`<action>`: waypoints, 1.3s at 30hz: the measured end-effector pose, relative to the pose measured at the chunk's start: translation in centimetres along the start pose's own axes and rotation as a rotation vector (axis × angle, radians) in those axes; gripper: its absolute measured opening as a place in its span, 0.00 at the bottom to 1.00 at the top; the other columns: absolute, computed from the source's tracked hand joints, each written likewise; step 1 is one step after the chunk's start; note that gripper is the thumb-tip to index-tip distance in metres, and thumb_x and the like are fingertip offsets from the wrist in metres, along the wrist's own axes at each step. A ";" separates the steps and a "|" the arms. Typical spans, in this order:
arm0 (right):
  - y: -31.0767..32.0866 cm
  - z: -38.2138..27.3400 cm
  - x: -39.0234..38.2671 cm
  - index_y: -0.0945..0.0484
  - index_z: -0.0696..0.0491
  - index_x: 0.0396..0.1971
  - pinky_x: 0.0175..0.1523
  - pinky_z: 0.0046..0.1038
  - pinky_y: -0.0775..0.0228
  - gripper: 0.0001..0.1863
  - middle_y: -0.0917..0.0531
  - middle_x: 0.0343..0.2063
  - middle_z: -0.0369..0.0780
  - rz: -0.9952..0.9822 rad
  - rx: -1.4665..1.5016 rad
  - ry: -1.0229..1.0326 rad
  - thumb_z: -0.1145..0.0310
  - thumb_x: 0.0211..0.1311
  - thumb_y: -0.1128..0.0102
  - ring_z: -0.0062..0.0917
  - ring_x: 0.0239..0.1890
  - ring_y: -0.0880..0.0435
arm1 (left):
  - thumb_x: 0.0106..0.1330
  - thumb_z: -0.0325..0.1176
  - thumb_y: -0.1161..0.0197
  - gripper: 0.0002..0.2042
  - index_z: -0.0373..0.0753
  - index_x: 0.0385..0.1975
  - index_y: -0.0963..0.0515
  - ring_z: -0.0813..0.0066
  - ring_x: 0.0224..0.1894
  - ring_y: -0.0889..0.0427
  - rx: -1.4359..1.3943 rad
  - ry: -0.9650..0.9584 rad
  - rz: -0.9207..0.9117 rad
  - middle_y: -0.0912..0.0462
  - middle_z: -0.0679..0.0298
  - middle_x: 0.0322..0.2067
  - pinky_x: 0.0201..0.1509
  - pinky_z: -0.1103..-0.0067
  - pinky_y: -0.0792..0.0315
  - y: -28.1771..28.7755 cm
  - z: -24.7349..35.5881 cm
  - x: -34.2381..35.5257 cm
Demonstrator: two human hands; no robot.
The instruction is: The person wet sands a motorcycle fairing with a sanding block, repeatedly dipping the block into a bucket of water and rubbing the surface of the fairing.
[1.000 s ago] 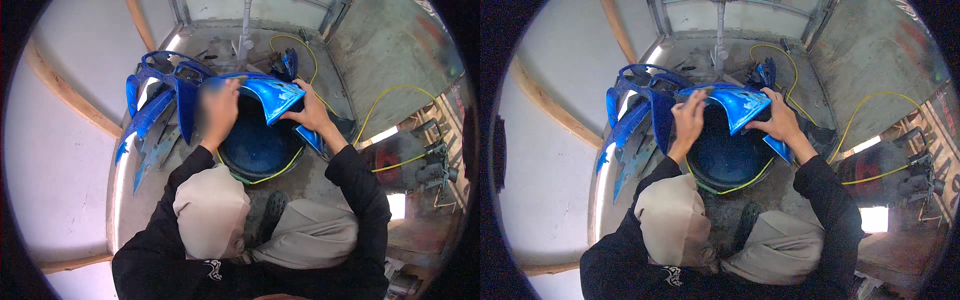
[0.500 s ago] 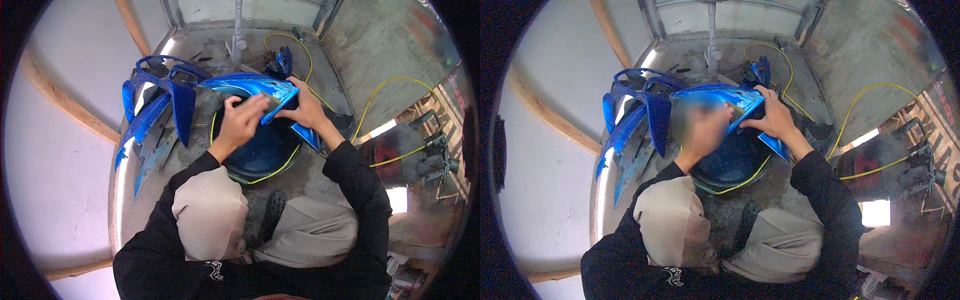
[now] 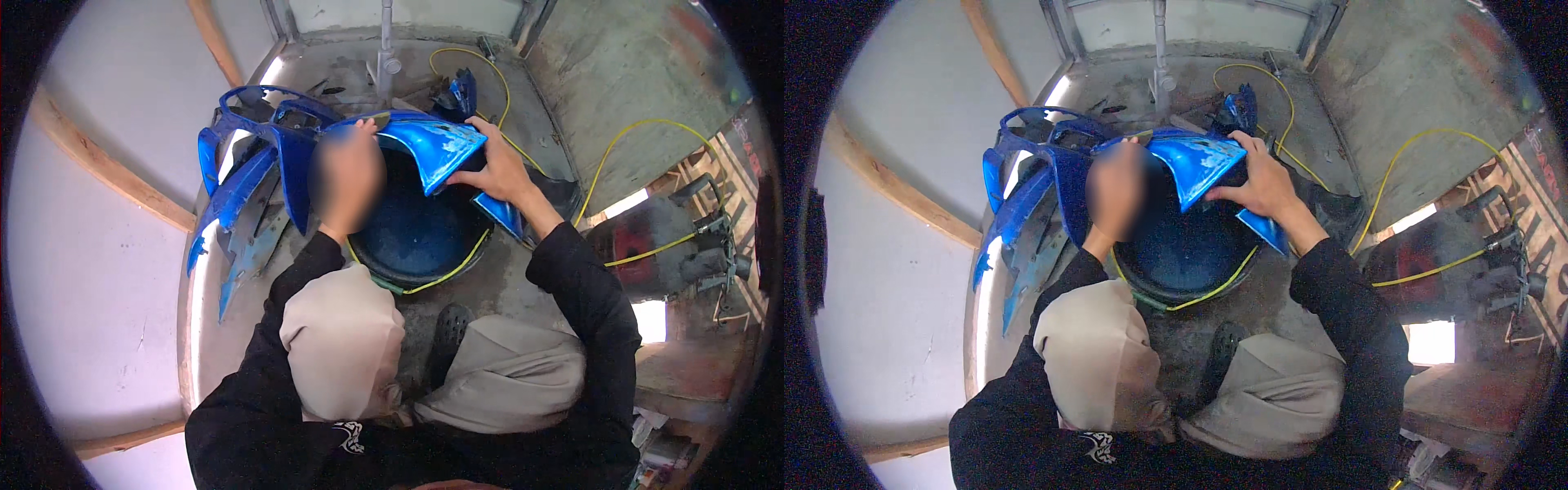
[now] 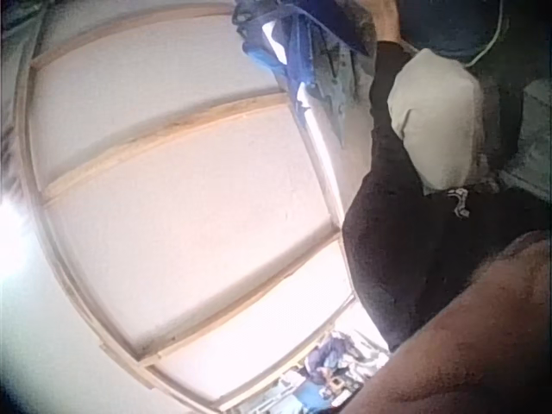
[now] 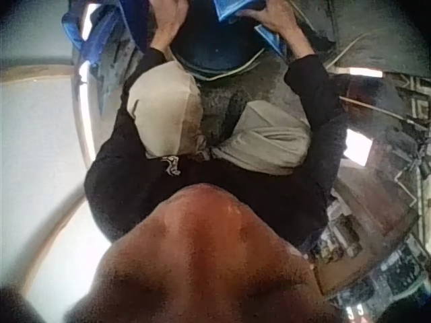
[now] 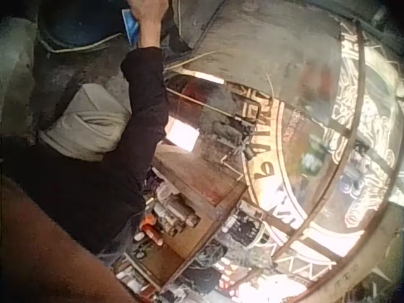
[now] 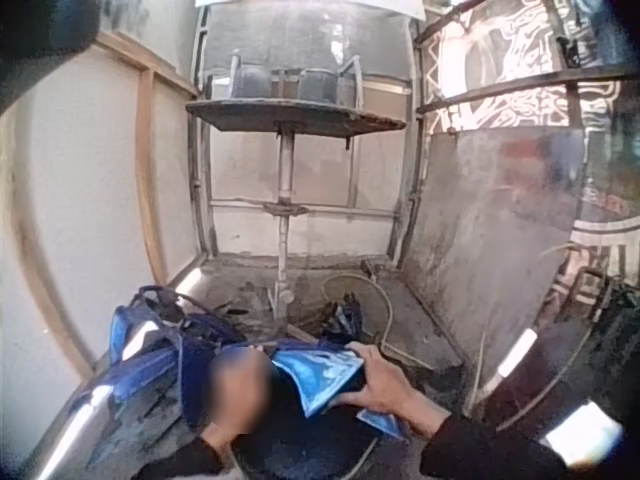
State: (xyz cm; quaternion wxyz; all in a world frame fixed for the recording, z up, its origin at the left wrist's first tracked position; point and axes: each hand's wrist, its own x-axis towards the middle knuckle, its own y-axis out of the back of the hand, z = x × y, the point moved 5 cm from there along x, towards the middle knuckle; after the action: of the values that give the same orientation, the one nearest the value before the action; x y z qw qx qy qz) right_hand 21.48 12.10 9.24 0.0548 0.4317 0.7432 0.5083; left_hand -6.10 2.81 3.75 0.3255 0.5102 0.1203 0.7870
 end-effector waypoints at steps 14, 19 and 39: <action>1.0 1.5 -0.8 0.36 0.52 0.79 0.75 0.46 0.28 0.68 0.25 0.72 0.53 -0.004 -0.056 -0.055 0.32 0.41 0.12 0.51 0.73 0.22 | 0.79 0.30 0.38 0.15 0.43 0.61 0.14 0.58 0.56 0.10 -0.139 0.224 -0.107 0.10 0.58 0.61 0.58 0.61 0.25 -0.3 -0.1 -0.3; 0.4 1.6 -0.8 0.36 0.51 0.79 0.75 0.46 0.28 0.68 0.25 0.72 0.52 0.014 -0.039 -0.028 0.32 0.41 0.11 0.51 0.73 0.22 | 0.79 0.32 0.37 0.16 0.43 0.62 0.14 0.66 0.71 0.16 -0.328 -0.335 -0.179 0.12 0.60 0.65 0.67 0.61 0.31 -0.6 9.6 -2.1; 0.4 1.0 -0.1 0.36 0.51 0.79 0.74 0.46 0.28 0.67 0.24 0.71 0.52 0.008 -0.027 -0.019 0.36 0.41 0.10 0.51 0.73 0.22 | 0.81 0.33 0.41 0.16 0.43 0.63 0.15 0.60 0.64 0.13 -0.026 0.042 -0.062 0.11 0.54 0.63 0.65 0.56 0.32 0.2 -0.1 0.3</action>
State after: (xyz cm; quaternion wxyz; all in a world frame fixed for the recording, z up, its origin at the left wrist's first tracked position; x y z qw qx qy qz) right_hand 22.33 12.72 9.09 0.0658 0.4388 0.7338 0.5144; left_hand -6.33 2.89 4.07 0.3536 0.4855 0.1324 0.7885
